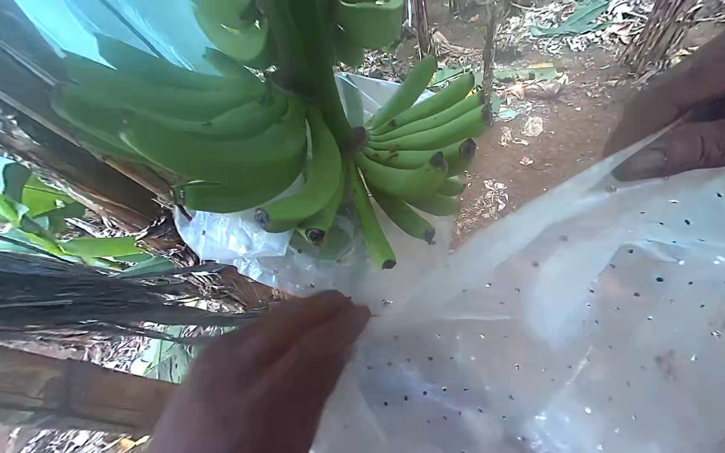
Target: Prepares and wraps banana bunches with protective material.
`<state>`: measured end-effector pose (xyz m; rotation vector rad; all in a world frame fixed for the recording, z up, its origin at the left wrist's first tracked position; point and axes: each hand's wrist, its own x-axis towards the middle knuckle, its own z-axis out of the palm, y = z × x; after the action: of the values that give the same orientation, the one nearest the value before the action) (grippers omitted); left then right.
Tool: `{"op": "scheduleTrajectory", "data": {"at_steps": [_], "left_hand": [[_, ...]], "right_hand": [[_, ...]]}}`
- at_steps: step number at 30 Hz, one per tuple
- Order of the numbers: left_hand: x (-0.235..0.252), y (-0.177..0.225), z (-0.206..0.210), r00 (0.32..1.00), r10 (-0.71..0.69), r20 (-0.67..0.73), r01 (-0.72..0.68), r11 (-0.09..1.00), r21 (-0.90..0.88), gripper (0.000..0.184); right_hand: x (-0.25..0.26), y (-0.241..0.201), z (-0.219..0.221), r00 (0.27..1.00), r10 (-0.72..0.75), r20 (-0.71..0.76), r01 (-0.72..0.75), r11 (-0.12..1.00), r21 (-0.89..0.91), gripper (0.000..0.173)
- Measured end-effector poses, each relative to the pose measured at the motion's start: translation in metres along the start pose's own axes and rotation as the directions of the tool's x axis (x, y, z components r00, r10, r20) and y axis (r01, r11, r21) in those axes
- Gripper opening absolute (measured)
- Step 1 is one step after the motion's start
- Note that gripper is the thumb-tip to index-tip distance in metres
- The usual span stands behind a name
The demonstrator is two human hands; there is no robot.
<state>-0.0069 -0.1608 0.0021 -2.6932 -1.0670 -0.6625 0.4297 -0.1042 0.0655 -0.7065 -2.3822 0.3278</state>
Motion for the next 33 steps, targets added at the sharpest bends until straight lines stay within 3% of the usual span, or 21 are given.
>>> {"op": "scheduleTrajectory", "data": {"at_steps": [2, 4, 6, 9, 11, 13, 15, 17, 20, 24, 27, 29, 31, 33], "left_hand": [[-0.008, -0.017, -0.019, 0.981, -0.034, -0.193, 0.062, 0.988, 0.139, 0.023], [-0.001, -0.030, -0.023, 0.962, 0.028, -0.273, 0.019, 0.986, 0.167, 0.023], [0.015, -0.038, -0.014, 0.972, 0.104, -0.212, -0.062, 0.979, 0.196, 0.026], [0.041, -0.039, 0.008, 0.979, 0.157, -0.130, -0.123, 0.964, 0.237, 0.027], [0.048, -0.034, 0.022, 0.986, 0.114, -0.119, -0.104, 0.991, 0.089, 0.023], [0.051, -0.036, 0.038, 0.999, 0.024, -0.046, -0.035, 0.964, -0.263, 0.021], [0.054, -0.042, 0.051, 0.997, -0.072, -0.009, 0.050, 0.781, -0.622, 0.022], [0.057, -0.042, 0.057, 0.981, -0.193, 0.012, 0.119, 0.555, -0.824, 0.026], [0.066, -0.039, 0.068, 0.958, -0.284, 0.041, 0.144, 0.350, -0.926, 0.031], [0.087, -0.041, 0.088, 0.930, -0.368, 0.011, 0.100, 0.224, -0.969, 0.032], [0.093, -0.050, 0.097, 0.934, -0.358, 0.004, 0.070, 0.170, -0.983, 0.031], [0.089, -0.057, 0.097, 0.935, -0.353, 0.017, 0.076, 0.155, -0.985, 0.031], [0.085, -0.066, 0.094, 0.936, -0.352, 0.023, 0.087, 0.165, -0.982, 0.031], [0.090, -0.075, 0.100, 0.928, -0.371, -0.005, 0.067, 0.181, -0.981, 0.030]], "right_hand": [[0.014, 0.006, 0.002, 0.998, -0.068, 0.015, 0.068, 0.997, 0.028, 0.025], [0.020, 0.022, 0.008, 1.000, -0.011, -0.027, 0.010, 1.000, -0.020, 0.027], [0.029, 0.025, 0.008, 0.970, 0.235, -0.061, -0.242, 0.960, -0.140, 0.027], [0.047, 0.040, 0.000, 0.901, 0.431, -0.054, -0.433, 0.878, -0.207, 0.021], [0.054, 0.058, -0.004, 0.892, 0.448, -0.052, -0.450, 0.874, -0.184, 0.020], [0.062, 0.077, -0.005, 0.908, 0.417, -0.038, -0.417, 0.893, -0.169, 0.021], [0.075, 0.098, -0.004, 0.920, 0.391, 0.000, -0.384, 0.904, -0.187, 0.026], [0.097, 0.107, -0.003, 0.903, 0.426, 0.050, -0.406, 0.886, -0.224, 0.028], [0.137, 0.108, -0.005, 0.901, 0.425, 0.084, -0.383, 0.872, -0.303, 0.026], [0.195, 0.131, -0.008, 0.900, 0.412, 0.144, -0.342, 0.870, -0.355, 0.023], [0.229, 0.169, -0.008, 0.892, 0.448, 0.061, -0.434, 0.887, -0.161, 0.013], [0.224, 0.175, -0.015, 0.876, 0.476, -0.081, -0.457, 0.872, 0.178, 0.010], [0.199, 0.178, -0.024, 0.863, 0.465, -0.200, -0.293, 0.781, 0.551, 0.017], [0.188, 0.181, -0.033, 0.915, 0.373, -0.156, -0.206, 0.762, 0.613, 0.022]]}}
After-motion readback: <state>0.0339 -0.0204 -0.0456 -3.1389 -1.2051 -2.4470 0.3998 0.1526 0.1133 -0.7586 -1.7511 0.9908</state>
